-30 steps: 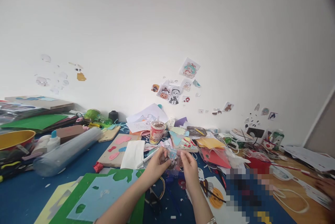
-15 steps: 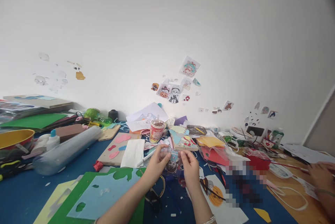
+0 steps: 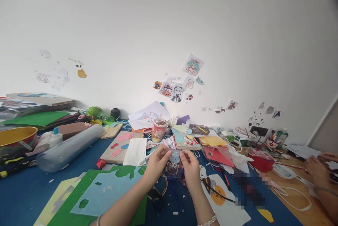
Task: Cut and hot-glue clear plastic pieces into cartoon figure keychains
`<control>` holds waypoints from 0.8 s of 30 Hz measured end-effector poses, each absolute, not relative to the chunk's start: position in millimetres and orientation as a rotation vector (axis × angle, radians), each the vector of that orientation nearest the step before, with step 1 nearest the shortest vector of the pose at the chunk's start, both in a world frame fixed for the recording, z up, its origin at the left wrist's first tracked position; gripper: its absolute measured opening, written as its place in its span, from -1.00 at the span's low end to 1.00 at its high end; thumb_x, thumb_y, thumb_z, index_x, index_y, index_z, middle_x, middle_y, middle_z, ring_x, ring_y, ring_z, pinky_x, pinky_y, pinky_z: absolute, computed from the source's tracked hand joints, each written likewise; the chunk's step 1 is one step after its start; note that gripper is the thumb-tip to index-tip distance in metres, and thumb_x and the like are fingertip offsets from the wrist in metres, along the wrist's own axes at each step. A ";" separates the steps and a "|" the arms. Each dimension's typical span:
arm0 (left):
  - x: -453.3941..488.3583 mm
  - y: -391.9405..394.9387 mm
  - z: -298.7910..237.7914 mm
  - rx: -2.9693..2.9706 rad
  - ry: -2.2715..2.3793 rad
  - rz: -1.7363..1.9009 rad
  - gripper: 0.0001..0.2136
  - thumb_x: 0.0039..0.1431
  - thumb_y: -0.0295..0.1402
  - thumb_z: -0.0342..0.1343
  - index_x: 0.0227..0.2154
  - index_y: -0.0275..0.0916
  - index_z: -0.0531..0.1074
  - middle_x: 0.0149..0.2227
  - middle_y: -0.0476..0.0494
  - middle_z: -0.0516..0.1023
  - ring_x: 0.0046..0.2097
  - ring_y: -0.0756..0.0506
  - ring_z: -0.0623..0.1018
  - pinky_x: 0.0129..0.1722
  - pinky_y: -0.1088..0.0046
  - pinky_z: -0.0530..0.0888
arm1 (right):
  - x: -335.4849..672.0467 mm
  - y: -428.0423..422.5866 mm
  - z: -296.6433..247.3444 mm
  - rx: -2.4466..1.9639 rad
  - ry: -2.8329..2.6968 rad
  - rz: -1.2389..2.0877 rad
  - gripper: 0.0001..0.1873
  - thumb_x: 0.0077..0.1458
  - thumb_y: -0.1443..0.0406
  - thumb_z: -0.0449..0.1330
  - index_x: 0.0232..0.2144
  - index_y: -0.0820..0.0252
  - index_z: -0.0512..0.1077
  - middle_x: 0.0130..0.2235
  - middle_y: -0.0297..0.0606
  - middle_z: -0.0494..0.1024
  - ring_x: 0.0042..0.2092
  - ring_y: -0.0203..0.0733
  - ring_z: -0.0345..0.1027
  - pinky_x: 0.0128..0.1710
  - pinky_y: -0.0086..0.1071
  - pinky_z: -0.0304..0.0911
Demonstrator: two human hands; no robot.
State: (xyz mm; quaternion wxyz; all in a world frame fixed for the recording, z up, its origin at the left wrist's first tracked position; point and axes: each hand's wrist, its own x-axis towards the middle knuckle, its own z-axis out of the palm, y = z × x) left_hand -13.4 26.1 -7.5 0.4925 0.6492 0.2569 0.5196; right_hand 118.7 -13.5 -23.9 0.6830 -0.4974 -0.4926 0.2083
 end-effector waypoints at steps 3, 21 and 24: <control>-14.6 25.5 -7.6 1.589 0.645 1.268 -0.66 0.02 -0.02 0.04 -0.51 -0.23 0.24 -0.61 0.11 0.18 -0.56 0.06 0.20 -0.57 0.55 0.12 | 114.6 -12.7 -22.9 -1.063 -1.055 0.514 -0.69 -0.12 0.08 0.24 -0.43 0.20 0.48 -0.42 -0.23 0.54 -0.36 -0.13 0.39 -0.37 -0.35 0.30; -8.3 16.2 -5.6 1.341 0.647 1.204 -0.67 -0.16 -0.11 0.24 -0.44 -0.29 0.45 -0.46 -0.06 0.49 -0.38 -0.04 0.44 -0.36 0.48 0.34 | 109.9 -11.5 -30.9 -1.023 -1.070 0.501 -0.79 -0.04 0.16 0.18 -0.50 0.21 0.41 -0.54 -0.38 0.37 -0.47 -0.28 0.21 -0.47 -0.46 0.16; -8.6 17.0 -5.8 1.334 0.669 1.209 -0.66 -0.17 -0.10 0.25 -0.44 -0.29 0.45 -0.46 -0.06 0.49 -0.38 -0.04 0.45 -0.37 0.49 0.34 | 109.6 -10.5 -33.0 -1.023 -1.072 0.497 -0.80 -0.03 0.17 0.18 -0.47 0.20 0.41 -0.50 -0.36 0.40 -0.44 -0.27 0.24 -0.43 -0.44 0.18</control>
